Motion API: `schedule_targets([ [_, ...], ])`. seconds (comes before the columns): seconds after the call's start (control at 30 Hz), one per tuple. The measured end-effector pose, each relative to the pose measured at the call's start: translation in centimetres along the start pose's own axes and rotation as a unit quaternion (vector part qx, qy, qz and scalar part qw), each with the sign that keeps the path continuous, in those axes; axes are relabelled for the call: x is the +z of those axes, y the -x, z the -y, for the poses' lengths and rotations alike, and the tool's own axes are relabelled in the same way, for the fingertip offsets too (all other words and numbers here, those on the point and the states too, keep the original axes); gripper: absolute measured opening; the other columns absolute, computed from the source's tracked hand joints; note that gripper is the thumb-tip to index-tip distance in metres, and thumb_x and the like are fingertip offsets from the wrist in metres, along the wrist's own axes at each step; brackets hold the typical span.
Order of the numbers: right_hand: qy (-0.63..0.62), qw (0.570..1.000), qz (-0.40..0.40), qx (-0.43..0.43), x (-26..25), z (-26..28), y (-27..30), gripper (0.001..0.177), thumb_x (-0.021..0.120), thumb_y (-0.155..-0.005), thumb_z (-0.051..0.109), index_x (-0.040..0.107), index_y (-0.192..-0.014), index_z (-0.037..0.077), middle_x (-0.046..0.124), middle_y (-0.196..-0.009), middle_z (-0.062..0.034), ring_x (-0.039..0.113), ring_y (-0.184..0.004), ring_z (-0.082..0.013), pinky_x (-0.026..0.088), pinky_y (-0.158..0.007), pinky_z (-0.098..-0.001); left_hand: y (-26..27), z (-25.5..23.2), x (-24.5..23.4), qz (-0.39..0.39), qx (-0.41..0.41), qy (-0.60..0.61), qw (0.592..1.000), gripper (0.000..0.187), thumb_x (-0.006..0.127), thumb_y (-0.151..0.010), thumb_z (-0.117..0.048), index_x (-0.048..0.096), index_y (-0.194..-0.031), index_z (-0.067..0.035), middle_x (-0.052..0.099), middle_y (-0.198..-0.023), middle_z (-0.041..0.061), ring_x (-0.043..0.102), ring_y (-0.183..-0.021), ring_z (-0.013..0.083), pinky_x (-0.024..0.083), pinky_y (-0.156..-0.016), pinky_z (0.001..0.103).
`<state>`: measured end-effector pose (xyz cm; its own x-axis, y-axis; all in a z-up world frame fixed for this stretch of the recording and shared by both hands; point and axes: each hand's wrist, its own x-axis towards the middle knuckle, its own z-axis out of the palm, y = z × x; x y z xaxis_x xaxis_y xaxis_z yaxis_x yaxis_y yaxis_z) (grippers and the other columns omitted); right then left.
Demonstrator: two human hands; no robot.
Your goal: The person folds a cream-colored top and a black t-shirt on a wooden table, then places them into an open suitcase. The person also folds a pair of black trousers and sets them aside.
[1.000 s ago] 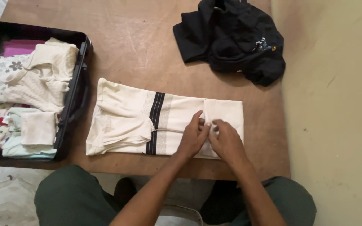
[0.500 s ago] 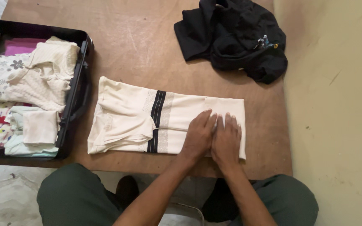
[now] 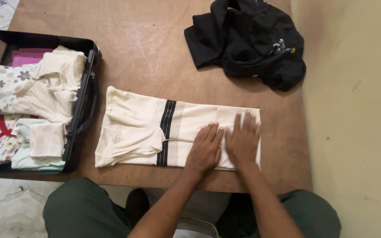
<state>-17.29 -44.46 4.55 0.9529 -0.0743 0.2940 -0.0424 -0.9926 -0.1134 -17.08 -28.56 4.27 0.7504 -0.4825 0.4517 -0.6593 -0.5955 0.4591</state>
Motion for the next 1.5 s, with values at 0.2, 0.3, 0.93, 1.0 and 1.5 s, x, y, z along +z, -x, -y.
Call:
schedule_targets([
  [0.2, 0.018, 0.999, 0.031, -0.032, -1.8, 3.7, 7.2, 0.070, 0.053, -0.093, 0.030, 0.038, -0.153, -0.003, 0.031, -0.162, -0.0262, 0.027, -0.151, -0.0436, 0.019, -0.123, -0.0560, 0.6, 0.7, 0.6, -0.017, -0.001, 0.054, 0.998, 0.055, 0.055, -0.090, -0.014, 0.051, -0.139, 0.010, 0.050, -0.147, 0.030, 0.043, -0.142, 0.0435, 0.030, -0.122, 0.052],
  [0.3, 0.001, 0.998, 0.049, -0.044, -3.4, 3.7, 8.3, 0.071, 0.057, -0.090, 0.030, 0.040, -0.149, -0.004, 0.034, -0.158, -0.0269, 0.030, -0.147, -0.0436, 0.023, -0.119, -0.0555, 0.5, 0.5, 0.7, -0.020, 0.002, 0.052, 0.998, 0.055, 0.055, -0.089, -0.012, 0.051, -0.139, 0.010, 0.050, -0.147, 0.029, 0.043, -0.141, 0.0435, 0.030, -0.122, 0.052],
  [0.93, -0.152, 0.918, 0.058, 0.363, -3.1, -4.3, 7.7, 0.059, 0.082, -0.075, 0.040, 0.072, -0.109, -0.007, 0.072, -0.108, -0.0302, 0.069, -0.102, -0.0467, 0.054, -0.092, -0.0520, 8.0, 5.3, -11.5, -0.033, -0.043, -0.074, 0.996, 0.052, 0.065, -0.084, -0.008, 0.059, -0.135, -0.002, 0.053, -0.146, 0.021, 0.048, -0.139, 0.0384, 0.037, -0.119, 0.050],
  [1.0, -0.147, 0.918, 0.091, 0.358, -3.0, -4.7, 7.4, 0.058, 0.083, -0.077, 0.041, 0.074, -0.106, -0.007, 0.073, -0.106, -0.0304, 0.070, -0.099, -0.0464, 0.055, -0.090, -0.0515, 8.8, 7.1, -12.6, -0.039, -0.059, -0.124, 0.990, 0.067, 0.067, -0.083, -0.021, 0.049, -0.143, 0.003, 0.043, -0.152, 0.025, 0.038, -0.142, 0.0426, 0.029, -0.118, 0.054],
  [1.5, -0.214, 0.899, 0.086, 0.373, -2.8, -5.8, 6.9, 0.055, 0.081, -0.077, 0.036, 0.075, -0.112, -0.006, 0.075, -0.106, -0.0281, 0.071, -0.099, -0.0424, 0.053, -0.089, -0.0484, 11.2, 9.8, -11.8, 0.114, -0.103, -0.145, 0.977, 0.074, 0.060, -0.092, -0.048, 0.043, -0.146, 0.000, 0.037, -0.155, 0.027, 0.029, -0.145, 0.0451, 0.019, -0.117, 0.060],
])
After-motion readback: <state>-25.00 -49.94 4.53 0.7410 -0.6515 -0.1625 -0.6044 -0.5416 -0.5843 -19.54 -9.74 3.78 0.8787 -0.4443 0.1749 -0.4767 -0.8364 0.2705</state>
